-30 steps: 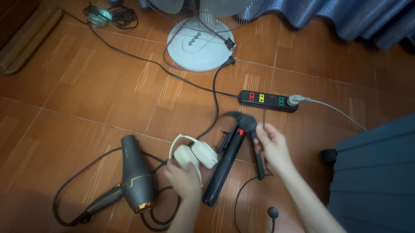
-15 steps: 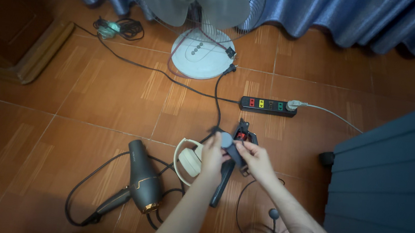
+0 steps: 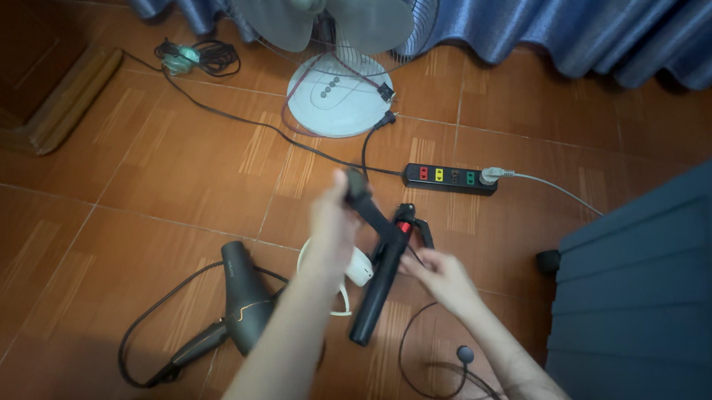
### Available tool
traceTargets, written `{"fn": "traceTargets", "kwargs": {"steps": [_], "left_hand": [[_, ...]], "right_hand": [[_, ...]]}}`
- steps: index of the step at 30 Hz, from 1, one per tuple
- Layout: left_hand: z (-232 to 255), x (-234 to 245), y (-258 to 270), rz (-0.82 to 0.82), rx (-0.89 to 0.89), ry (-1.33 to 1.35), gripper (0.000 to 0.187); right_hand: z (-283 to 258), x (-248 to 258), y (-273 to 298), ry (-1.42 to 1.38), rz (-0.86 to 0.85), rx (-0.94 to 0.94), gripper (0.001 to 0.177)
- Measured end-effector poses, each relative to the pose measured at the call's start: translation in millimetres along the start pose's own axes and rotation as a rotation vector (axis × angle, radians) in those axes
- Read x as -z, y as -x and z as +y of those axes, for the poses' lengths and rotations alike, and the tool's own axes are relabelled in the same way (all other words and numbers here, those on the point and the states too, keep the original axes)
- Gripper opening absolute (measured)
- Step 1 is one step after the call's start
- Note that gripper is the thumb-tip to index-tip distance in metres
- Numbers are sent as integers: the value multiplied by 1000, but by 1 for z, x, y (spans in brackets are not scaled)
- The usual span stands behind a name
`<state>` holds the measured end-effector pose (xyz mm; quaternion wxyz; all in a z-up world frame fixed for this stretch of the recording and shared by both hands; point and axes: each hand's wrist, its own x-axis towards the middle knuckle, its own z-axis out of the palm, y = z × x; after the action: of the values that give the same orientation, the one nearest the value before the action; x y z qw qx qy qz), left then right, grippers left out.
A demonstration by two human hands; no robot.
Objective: The person plugs a charging cable into a white charging case, opens the case to reveal earbuds, then closes it and places it on the floor. They then pick up a tripod and headphones, move them to another area, and later sit on the floor to sort through a box of tangled cables.
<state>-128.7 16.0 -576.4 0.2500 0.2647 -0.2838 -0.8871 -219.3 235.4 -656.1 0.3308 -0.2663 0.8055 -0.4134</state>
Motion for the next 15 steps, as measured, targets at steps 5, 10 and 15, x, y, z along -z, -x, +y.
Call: {"fn": "traceTargets", "kwargs": {"steps": [5, 10, 15], "left_hand": [[64, 20, -18, 166, -239, 61, 46], [116, 45, -17, 165, -358, 142, 48], [142, 51, -18, 186, -383, 254, 47]], "right_hand": [[76, 18, 61, 223, 90, -127, 35], [179, 25, 110, 361, 179, -310, 35], [245, 31, 129, 769, 398, 57, 33]]}}
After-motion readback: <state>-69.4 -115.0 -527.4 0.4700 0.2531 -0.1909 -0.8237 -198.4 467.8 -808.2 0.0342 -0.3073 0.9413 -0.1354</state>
